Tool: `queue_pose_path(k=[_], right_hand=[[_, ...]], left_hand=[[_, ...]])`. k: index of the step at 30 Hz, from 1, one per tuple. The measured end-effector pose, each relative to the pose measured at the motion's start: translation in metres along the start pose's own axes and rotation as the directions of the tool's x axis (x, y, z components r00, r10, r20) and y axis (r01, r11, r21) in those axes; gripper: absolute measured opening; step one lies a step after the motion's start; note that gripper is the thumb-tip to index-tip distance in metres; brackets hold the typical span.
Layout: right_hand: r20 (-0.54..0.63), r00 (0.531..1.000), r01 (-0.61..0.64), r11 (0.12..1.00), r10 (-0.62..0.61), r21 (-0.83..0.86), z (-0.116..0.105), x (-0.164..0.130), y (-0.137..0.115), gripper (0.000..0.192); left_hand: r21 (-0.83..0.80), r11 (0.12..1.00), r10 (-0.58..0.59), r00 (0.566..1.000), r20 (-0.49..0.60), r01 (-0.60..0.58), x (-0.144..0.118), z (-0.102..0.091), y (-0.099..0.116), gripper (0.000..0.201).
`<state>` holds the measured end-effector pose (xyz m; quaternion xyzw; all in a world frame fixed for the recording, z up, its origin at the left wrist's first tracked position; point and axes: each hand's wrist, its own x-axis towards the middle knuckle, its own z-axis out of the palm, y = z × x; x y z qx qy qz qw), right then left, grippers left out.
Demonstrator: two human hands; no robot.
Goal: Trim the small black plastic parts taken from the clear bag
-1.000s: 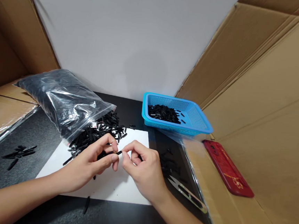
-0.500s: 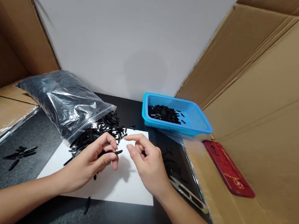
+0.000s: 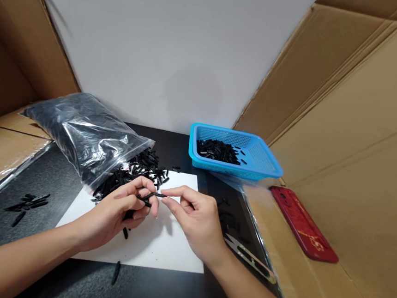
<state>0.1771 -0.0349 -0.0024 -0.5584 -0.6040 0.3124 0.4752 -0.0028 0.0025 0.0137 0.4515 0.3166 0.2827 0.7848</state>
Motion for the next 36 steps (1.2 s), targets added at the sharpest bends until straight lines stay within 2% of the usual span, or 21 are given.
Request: queue_pose_path(k=[7,13,21,23,26,28,29,30,32,34,36], right_hand=[[-0.04,0.999,-0.016,1.0,0.017,0.027,0.0003,-0.0009,0.0022,0.019],[-0.045,0.999,-0.015,1.0,0.016,0.011,0.0008,-0.0014,0.0,0.019],[-0.017,0.993,-0.116,0.977,0.12,0.177,0.0011,0.0025,-0.0014,0.017],[0.013,0.985,-0.167,0.935,0.172,0.313,0.0013,0.004,-0.0013,0.019],[0.166,0.949,-0.315,0.755,0.268,0.575,0.0007,0.0063,-0.0023,0.022],[0.281,0.915,-0.404,0.642,0.291,0.652,-0.0002,0.0075,-0.004,0.025],[0.31,0.905,-0.426,0.622,0.292,0.657,-0.0006,0.0078,-0.0049,0.026],[0.32,0.901,-0.434,0.628,0.294,0.646,-0.0009,0.0079,-0.0056,0.029],[0.293,0.911,-0.41,0.701,0.289,0.583,-0.0011,0.0071,-0.0062,0.034],[0.209,0.949,-0.308,0.831,0.235,0.464,-0.0011,0.0055,-0.0057,0.032],[0.126,0.983,-0.166,0.937,0.133,0.307,-0.0013,0.0034,-0.0046,0.023]], left_hand=[[-0.019,1.0,0.0,1.0,0.018,0.0,-0.0009,-0.0012,-0.0026,0.012],[0.007,0.999,0.033,0.999,0.023,-0.034,-0.0003,-0.0038,-0.0066,0.014],[0.116,0.991,0.078,0.996,-0.032,-0.074,0.0036,-0.0052,-0.006,0.021],[0.126,0.989,0.086,0.995,-0.054,-0.078,0.0032,-0.0051,-0.0056,0.024],[0.152,0.984,0.101,0.993,-0.065,-0.09,0.0024,-0.0039,-0.0042,0.028],[0.187,0.978,0.109,0.992,-0.057,-0.096,0.0019,-0.0028,-0.0032,0.029],[0.208,0.973,0.112,0.992,-0.054,-0.099,0.0016,-0.0024,-0.0029,0.029],[0.227,0.969,0.115,0.992,-0.049,-0.101,0.0013,-0.0021,-0.0027,0.028],[0.258,0.96,0.119,0.992,-0.042,-0.105,0.0005,-0.0021,-0.0028,0.027],[0.281,0.953,0.128,0.991,-0.04,-0.112,-0.0003,-0.0026,-0.003,0.026],[0.292,0.949,0.137,0.99,-0.041,-0.119,-0.0006,-0.0031,-0.0029,0.026]])
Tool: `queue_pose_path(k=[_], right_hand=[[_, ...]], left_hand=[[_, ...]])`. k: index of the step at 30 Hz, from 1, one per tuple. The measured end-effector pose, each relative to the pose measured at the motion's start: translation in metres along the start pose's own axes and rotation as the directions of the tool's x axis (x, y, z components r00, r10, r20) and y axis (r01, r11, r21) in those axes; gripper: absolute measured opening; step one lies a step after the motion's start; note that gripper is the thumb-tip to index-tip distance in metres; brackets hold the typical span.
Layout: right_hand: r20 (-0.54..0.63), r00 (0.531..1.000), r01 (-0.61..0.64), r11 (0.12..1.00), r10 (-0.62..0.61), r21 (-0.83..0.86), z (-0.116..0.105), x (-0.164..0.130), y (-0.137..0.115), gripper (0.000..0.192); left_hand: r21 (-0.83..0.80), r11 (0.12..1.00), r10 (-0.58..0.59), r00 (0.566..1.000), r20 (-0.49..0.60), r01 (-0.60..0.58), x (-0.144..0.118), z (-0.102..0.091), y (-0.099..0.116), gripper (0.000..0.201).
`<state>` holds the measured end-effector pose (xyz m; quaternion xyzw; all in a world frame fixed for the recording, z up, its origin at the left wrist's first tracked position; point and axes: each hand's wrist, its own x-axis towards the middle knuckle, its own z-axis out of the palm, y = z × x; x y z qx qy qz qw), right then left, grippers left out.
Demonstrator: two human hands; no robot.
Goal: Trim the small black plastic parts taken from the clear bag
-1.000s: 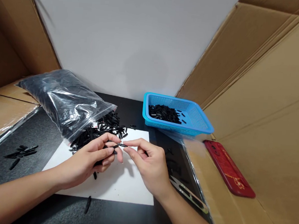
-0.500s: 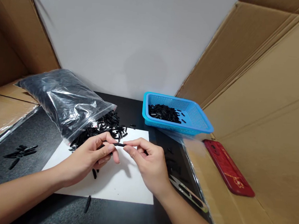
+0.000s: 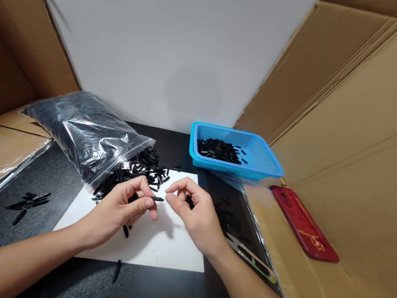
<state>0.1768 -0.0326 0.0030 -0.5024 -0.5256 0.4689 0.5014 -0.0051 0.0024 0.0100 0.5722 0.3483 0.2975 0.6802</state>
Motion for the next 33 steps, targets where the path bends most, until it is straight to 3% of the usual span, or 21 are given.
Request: queue_pose_path(k=[6,12,15,21,26,33], right_hand=[[0.011,0.974,0.218,0.926,-0.226,-0.309,-0.0006,-0.0053,0.0005,0.018],[0.069,0.938,0.339,0.857,-0.339,-0.389,0.0009,-0.0051,-0.0023,0.018],[0.021,0.952,0.294,0.89,-0.306,-0.349,0.0014,-0.0042,-0.0015,0.016],[-0.109,0.989,0.07,0.971,-0.097,-0.23,0.0009,-0.0007,0.0032,0.021],[-0.115,0.991,0.045,0.987,-0.064,-0.157,-0.0004,0.0012,0.0032,0.02],[-0.119,0.992,0.034,0.988,-0.052,-0.151,-0.0013,0.0007,0.0028,0.022]], left_hand=[[-0.025,1.0,0.014,1.0,0.007,-0.014,0.0016,-0.0008,0.0001,0.027],[-0.113,0.994,-0.002,0.999,0.036,0.006,0.0015,-0.0001,-0.0006,0.029],[-0.206,0.976,-0.053,0.995,0.085,0.069,0.0007,0.0006,0.0012,0.03],[-0.343,0.913,-0.182,0.972,0.147,0.222,-0.0012,0.0015,0.0084,0.019],[-0.321,0.928,-0.171,0.981,0.088,0.19,-0.0005,0.003,0.0075,0.016],[-0.186,0.975,-0.102,0.989,0.104,0.12,-0.0014,0.002,0.0019,0.018]])
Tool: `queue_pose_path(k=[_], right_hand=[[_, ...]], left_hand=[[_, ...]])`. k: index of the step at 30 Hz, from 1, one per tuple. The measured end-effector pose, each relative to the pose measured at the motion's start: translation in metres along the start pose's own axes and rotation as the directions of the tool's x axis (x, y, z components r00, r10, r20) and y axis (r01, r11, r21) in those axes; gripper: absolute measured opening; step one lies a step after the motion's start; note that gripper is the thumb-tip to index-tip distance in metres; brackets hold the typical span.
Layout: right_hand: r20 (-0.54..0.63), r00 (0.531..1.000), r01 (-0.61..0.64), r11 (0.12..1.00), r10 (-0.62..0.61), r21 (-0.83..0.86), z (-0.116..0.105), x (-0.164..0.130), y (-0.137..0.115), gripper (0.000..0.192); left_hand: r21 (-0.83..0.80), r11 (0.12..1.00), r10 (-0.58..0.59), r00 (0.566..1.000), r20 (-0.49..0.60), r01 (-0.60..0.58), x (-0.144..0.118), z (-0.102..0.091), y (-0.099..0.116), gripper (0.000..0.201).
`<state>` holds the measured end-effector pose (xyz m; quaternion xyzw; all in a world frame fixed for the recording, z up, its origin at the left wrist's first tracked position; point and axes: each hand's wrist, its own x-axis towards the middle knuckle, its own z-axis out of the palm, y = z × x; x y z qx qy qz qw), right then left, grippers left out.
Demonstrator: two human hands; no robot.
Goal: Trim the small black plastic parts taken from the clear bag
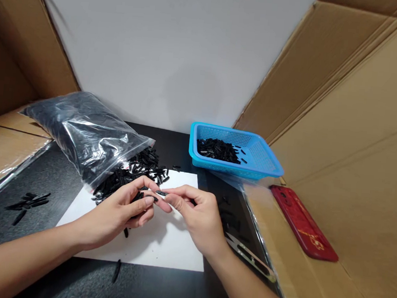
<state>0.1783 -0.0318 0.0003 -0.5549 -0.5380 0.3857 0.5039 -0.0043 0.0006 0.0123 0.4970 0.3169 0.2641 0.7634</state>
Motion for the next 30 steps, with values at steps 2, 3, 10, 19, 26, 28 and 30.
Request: queue_pose_path(k=[2,3,10,19,26,28,30], right_hand=[[-0.002,1.0,0.001,1.0,-0.001,0.0,-0.0001,-0.0002,0.0,0.022],[-0.004,1.0,0.003,1.0,-0.003,-0.006,-0.0002,-0.0004,-0.0001,0.022],[-0.01,0.995,0.102,0.993,-0.103,-0.061,0.0008,-0.0036,-0.0022,0.014],[0.04,0.984,0.178,0.981,-0.175,-0.074,0.0028,-0.0071,-0.0046,0.011],[0.079,0.995,0.055,0.998,-0.054,-0.009,0.0018,-0.0067,-0.0057,0.018],[0.086,0.996,0.024,1.0,-0.024,0.002,0.0018,-0.0046,-0.0048,0.021],[0.093,0.996,-0.01,1.0,0.009,0.014,-0.0005,-0.0005,-0.0056,0.024]], left_hand=[[0.023,1.0,0.009,1.0,0.0,-0.009,0.0001,-0.0001,-0.0002,0.02],[0.026,1.0,0.012,1.0,-0.007,-0.012,0.0003,-0.0001,-0.0001,0.021],[0.035,0.999,-0.013,0.999,-0.05,0.014,0.0033,-0.0021,-0.0032,0.027],[0.102,0.995,0.016,1.0,0.021,-0.018,0.0,-0.0029,-0.003,0.029],[0.183,0.98,0.08,0.997,0.01,-0.081,0.0006,-0.0039,-0.003,0.031],[0.162,0.984,0.07,0.998,-0.001,-0.069,0.0014,-0.003,-0.0028,0.031],[0.099,0.994,0.037,0.999,-0.024,-0.035,0.0024,-0.0017,-0.0022,0.029]])
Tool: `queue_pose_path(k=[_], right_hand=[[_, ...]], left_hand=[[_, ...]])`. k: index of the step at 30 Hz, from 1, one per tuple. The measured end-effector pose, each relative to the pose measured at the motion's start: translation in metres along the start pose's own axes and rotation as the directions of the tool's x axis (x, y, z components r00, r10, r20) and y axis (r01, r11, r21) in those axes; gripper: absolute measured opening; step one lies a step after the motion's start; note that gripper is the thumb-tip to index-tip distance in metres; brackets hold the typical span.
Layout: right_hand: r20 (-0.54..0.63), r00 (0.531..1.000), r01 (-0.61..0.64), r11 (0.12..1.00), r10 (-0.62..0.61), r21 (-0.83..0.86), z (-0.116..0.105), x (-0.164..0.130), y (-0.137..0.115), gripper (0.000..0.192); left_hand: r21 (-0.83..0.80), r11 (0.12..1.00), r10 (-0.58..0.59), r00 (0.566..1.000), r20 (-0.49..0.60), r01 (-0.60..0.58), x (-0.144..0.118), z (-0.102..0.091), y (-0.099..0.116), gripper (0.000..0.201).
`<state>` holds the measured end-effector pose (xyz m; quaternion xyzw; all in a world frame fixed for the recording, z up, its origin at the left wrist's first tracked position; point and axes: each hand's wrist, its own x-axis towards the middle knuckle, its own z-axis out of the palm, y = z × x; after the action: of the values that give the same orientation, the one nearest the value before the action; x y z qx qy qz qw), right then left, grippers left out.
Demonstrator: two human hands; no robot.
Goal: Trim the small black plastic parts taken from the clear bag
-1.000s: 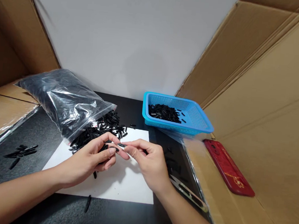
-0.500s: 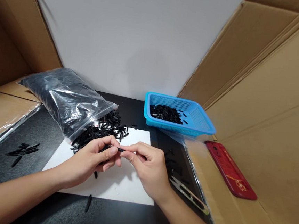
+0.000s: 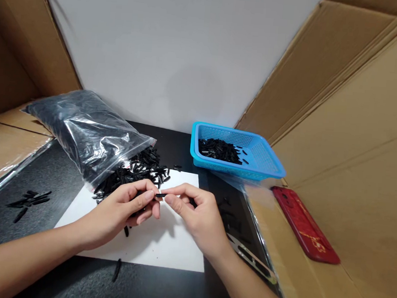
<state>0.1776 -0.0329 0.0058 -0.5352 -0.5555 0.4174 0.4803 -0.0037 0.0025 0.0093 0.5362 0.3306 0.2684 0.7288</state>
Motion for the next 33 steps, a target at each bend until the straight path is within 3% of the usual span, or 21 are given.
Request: queue_pose_path(k=[3,6,9,11,13,16,18,21,25,28,33], right_hand=[[0.118,0.99,-0.061,0.993,0.072,-0.102,-0.016,0.007,-0.005,0.023],[0.296,0.939,-0.04,0.909,0.177,-0.415,-0.048,0.012,-0.006,0.016],[0.258,0.948,0.042,0.726,0.189,-0.687,-0.083,0.015,0.001,0.015],[0.25,0.954,0.089,0.643,0.164,-0.761,-0.093,0.015,0.005,0.01],[0.228,0.969,0.114,0.65,0.093,-0.752,-0.087,0.014,0.003,0.005],[0.095,0.986,0.168,0.754,-0.14,-0.635,-0.054,0.008,-0.005,0.02],[0.08,0.956,0.28,0.793,-0.284,-0.541,-0.029,0.002,-0.007,0.018],[0.083,0.893,0.427,0.775,-0.442,-0.467,-0.004,-0.006,-0.003,0.018],[0.052,0.839,0.508,0.744,-0.542,-0.434,0.002,-0.01,0.006,0.013],[0.084,0.805,0.572,0.732,-0.587,-0.369,0.0,-0.008,0.007,0.019],[0.041,0.804,0.572,0.751,-0.594,-0.331,0.0,-0.007,0.004,0.019]], left_hand=[[-0.102,0.993,-0.062,0.997,-0.039,0.058,0.001,0.002,0.001,0.017],[-0.151,0.986,-0.082,0.996,-0.044,0.075,0.001,0.003,0.001,0.012],[-0.178,0.983,-0.06,0.998,-0.036,0.053,0.001,0.002,-0.002,0.012],[-0.183,0.982,-0.046,0.998,-0.039,0.038,0.001,0.002,-0.003,0.016],[-0.164,0.986,-0.039,0.998,-0.046,0.031,0.001,0.001,-0.003,0.019],[-0.105,0.994,-0.04,0.996,-0.075,0.032,0.002,0.0,-0.003,0.021],[-0.075,0.997,-0.038,0.993,-0.11,0.03,0.002,-0.001,-0.003,0.021],[-0.063,0.998,-0.026,0.987,-0.156,0.016,0.003,-0.002,-0.003,0.019],[-0.062,0.998,-0.014,0.985,-0.171,0.004,0.002,-0.004,-0.004,0.018],[-0.049,0.999,-0.001,0.987,-0.163,-0.007,0.002,-0.004,-0.004,0.019],[-0.019,1.0,0.007,0.991,-0.135,-0.01,0.002,-0.004,-0.003,0.018]])
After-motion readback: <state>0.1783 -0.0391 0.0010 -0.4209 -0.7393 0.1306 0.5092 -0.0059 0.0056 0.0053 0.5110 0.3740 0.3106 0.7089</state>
